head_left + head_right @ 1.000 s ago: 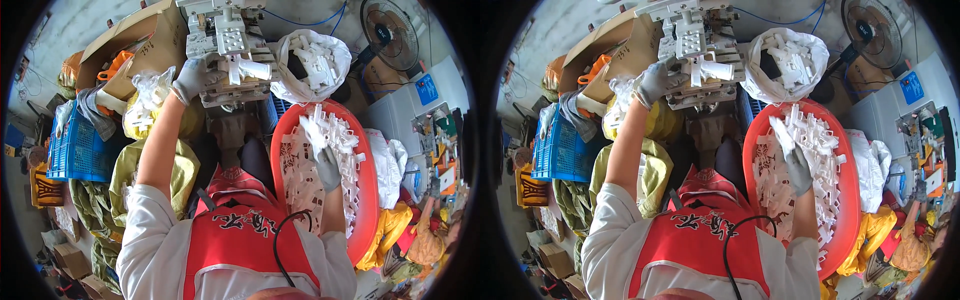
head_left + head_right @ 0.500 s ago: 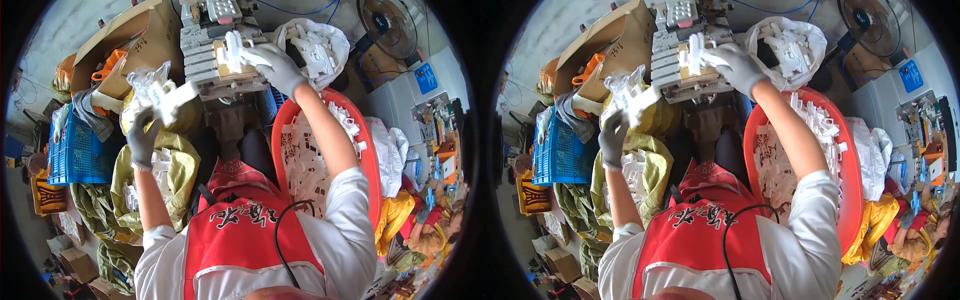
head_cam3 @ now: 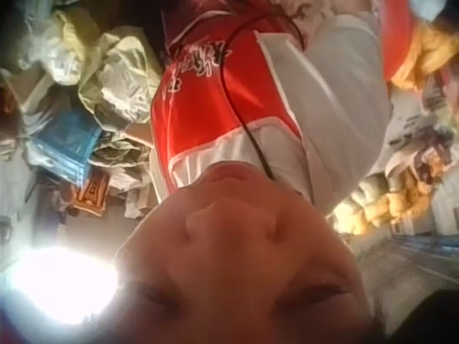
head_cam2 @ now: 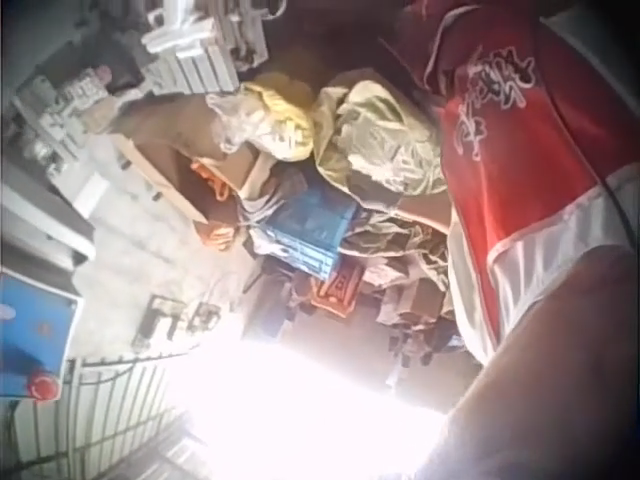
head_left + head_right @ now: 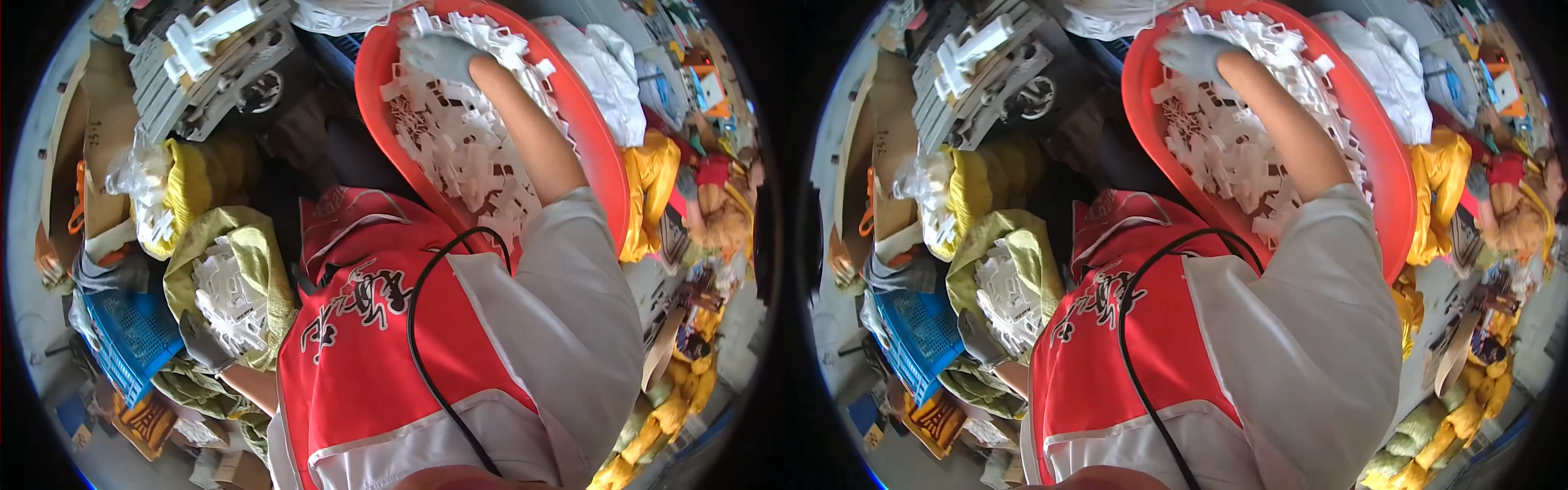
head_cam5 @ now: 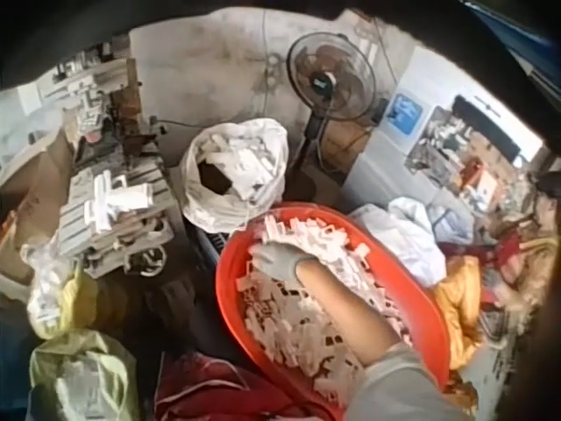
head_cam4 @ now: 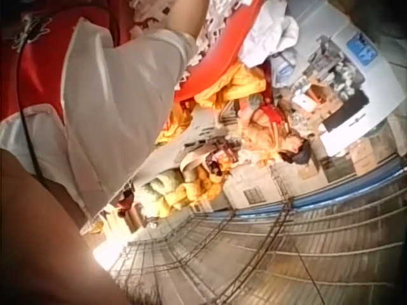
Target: The person sorts and processes small white plastic components using a mechanical fixture at an industrial workstation, wearing gloves.
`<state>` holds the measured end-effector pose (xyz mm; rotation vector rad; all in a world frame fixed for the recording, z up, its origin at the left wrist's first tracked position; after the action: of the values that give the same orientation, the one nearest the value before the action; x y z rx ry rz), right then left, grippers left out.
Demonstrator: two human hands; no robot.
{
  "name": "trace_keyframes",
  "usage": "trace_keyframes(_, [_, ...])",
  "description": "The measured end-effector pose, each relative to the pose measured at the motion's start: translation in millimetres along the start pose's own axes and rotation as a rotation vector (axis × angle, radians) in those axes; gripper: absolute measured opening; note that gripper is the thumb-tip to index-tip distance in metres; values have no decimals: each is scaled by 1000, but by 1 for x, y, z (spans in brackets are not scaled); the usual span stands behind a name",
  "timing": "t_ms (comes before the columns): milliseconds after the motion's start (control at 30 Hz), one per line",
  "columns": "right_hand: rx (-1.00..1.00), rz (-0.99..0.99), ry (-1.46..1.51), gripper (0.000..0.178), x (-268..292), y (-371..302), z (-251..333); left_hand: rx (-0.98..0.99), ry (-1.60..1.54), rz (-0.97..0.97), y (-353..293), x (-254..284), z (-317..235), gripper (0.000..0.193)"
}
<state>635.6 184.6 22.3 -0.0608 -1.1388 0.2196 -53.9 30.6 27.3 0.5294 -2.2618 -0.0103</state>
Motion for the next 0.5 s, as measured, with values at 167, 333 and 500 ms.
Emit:
trace_keyframes(167, [-431,270,-53,40,-132,-131,-141,-170,155,251,22,-65,-69,33])
trace_keyframes(333, [-1018,30,200,45,-185,-232,-184,-173,68,343,20,-107,-105,31])
trace_keyframes(500, [-931,-259,286,58,-217,-262,-140,-199,126,395,13,-124,-121,30])
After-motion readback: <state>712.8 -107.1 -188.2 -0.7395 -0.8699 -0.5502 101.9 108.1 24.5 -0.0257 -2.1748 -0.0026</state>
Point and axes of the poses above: each hand's wrist, its own y-axis towards the middle knuckle, its own x-axis out of the back of the hand, z = x × y, the point moved 7 cm from there along y, towards the middle knuckle, and after that the axes turned 3 degrees about -x, right-handed, at the moved point
